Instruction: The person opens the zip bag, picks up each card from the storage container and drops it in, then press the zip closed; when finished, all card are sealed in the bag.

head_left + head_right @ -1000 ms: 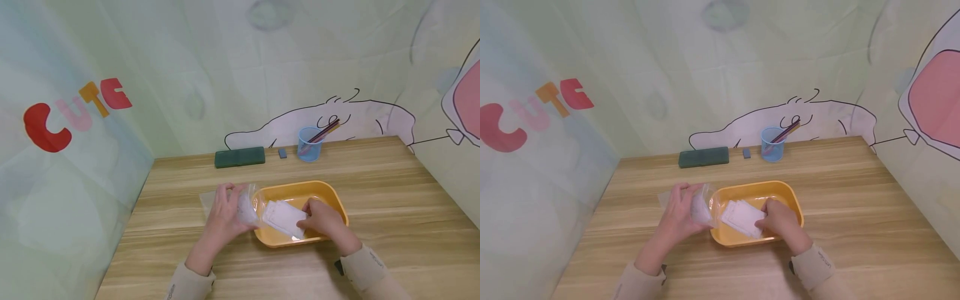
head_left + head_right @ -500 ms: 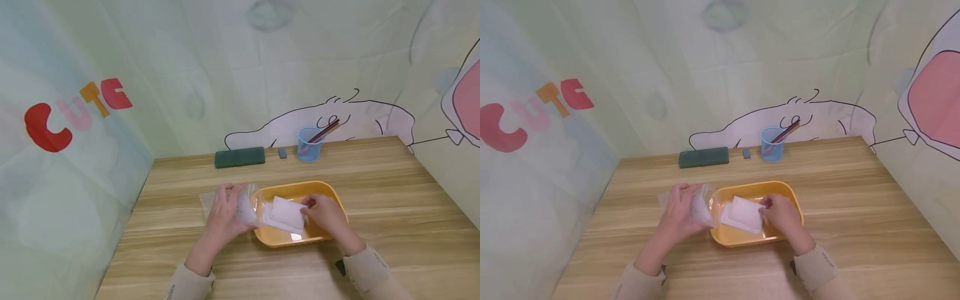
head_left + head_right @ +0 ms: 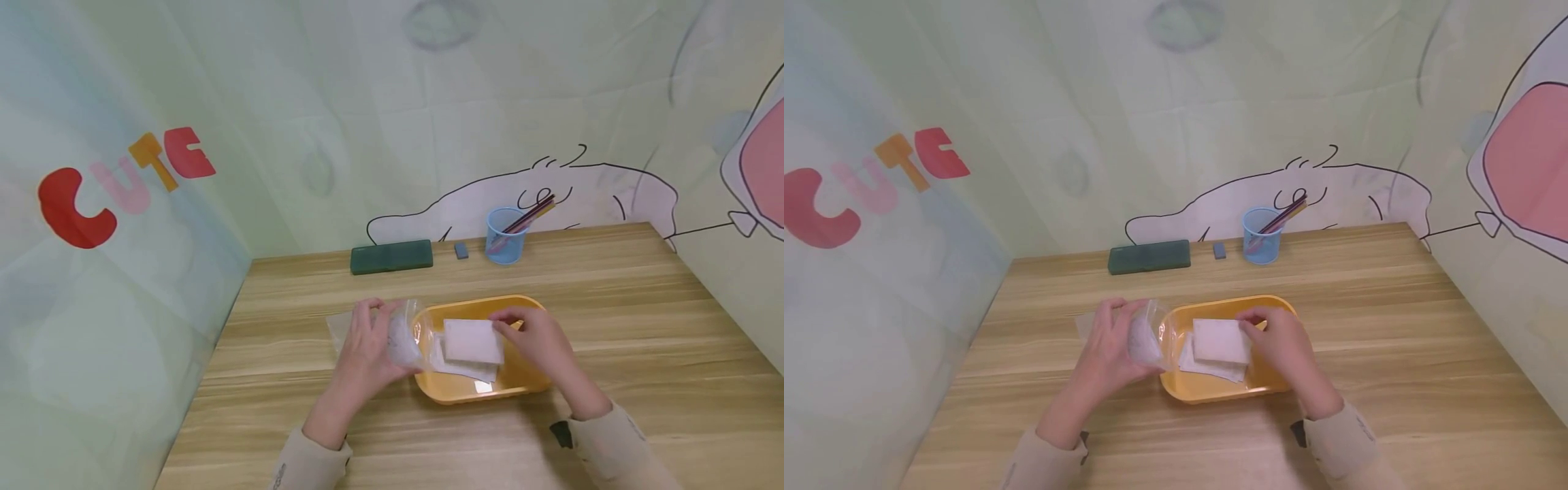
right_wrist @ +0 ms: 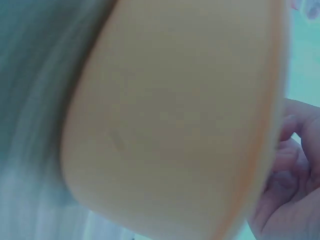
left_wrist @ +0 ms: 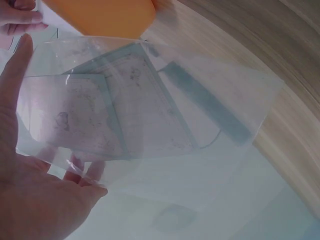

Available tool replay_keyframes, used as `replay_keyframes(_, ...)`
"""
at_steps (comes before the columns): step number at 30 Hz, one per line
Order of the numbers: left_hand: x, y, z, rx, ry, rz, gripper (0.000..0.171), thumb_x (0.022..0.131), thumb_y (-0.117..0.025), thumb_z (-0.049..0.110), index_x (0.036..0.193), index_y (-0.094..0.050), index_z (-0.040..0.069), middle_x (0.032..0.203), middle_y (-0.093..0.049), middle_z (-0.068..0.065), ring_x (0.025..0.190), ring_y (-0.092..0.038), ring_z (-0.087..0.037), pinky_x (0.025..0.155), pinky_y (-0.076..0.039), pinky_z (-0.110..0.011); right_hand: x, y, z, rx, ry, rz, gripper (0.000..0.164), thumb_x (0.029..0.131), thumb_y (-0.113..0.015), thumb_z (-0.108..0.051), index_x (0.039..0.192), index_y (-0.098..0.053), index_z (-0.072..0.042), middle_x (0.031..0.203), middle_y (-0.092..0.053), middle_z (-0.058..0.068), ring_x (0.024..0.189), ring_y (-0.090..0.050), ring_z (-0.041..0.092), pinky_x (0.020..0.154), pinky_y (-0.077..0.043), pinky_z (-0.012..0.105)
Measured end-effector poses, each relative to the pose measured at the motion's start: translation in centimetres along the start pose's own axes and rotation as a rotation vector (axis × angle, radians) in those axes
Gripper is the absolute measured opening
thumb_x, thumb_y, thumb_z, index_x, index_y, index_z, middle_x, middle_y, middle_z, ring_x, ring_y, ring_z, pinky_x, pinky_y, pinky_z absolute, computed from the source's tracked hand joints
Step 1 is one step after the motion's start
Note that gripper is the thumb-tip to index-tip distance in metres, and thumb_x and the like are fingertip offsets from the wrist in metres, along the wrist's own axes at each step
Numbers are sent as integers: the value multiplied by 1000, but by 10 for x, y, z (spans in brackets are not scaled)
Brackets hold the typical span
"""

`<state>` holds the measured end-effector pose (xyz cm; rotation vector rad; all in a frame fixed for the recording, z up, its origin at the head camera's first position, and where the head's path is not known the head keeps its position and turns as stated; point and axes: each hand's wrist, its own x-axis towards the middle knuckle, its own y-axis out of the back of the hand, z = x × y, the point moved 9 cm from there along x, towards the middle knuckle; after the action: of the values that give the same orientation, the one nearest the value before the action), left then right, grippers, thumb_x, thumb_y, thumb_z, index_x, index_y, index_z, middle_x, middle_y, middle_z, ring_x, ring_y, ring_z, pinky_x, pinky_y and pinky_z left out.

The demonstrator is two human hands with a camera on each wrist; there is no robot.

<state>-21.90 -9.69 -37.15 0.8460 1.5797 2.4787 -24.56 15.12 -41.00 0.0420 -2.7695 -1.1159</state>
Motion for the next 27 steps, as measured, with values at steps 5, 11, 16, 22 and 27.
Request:
replay_keyframes(5, 0, 1, 0, -1, -8, 8, 106, 49, -92, 49, 136, -43, 13, 124, -37, -11, 114, -36, -24, 94, -42, -37, 1, 13, -8, 51, 3, 67, 12, 88, -71, -22, 93, -74, -11, 81, -68, -3, 64, -50, 17, 56, -41, 27)
replay_keyframes(11, 0, 2, 1, -3, -15, 10, 107, 49, -93, 48, 136, -43, 12, 124, -36, -11, 114, -36, -24, 94, -42, -36, 4, 29, -9, 139, 16, 191, 16, 85, -75, -25, 90, -75, -10, 79, -69, -2, 67, -54, 17, 58, -44, 23)
replay_keyframes(16, 0, 3, 2, -9, -12, 3, 107, 49, -93, 47, 136, -43, 12, 125, -36, -11, 115, -36, -24, 95, -41, -36, 2, 41, -10, 179, 9, 268, 20, 82, -77, -27, 87, -76, -8, 75, -69, -1, 61, -52, 16, 50, -40, 21)
replay_keyframes(22, 0, 3, 2, -11, -8, 4, 106, 50, -93, 47, 136, -43, 12, 125, -36, -11, 115, -35, -24, 95, -41, -36, 0, 49, -10, 241, -23, 303, 23, 81, -78, -31, 87, -76, -9, 76, -69, 0, 57, -50, 15, 47, -39, 20)
replay_keyframes(27, 1, 2, 1, -2, 2, -1, 106, 50, -93, 48, 137, -43, 13, 125, -36, -10, 115, -35, -23, 95, -41, -35, -5, 57, -18, 285, -34, 331, 25, 79, -79, -34, 85, -76, -10, 74, -69, -1, 56, -48, 13, 45, -37, 20)
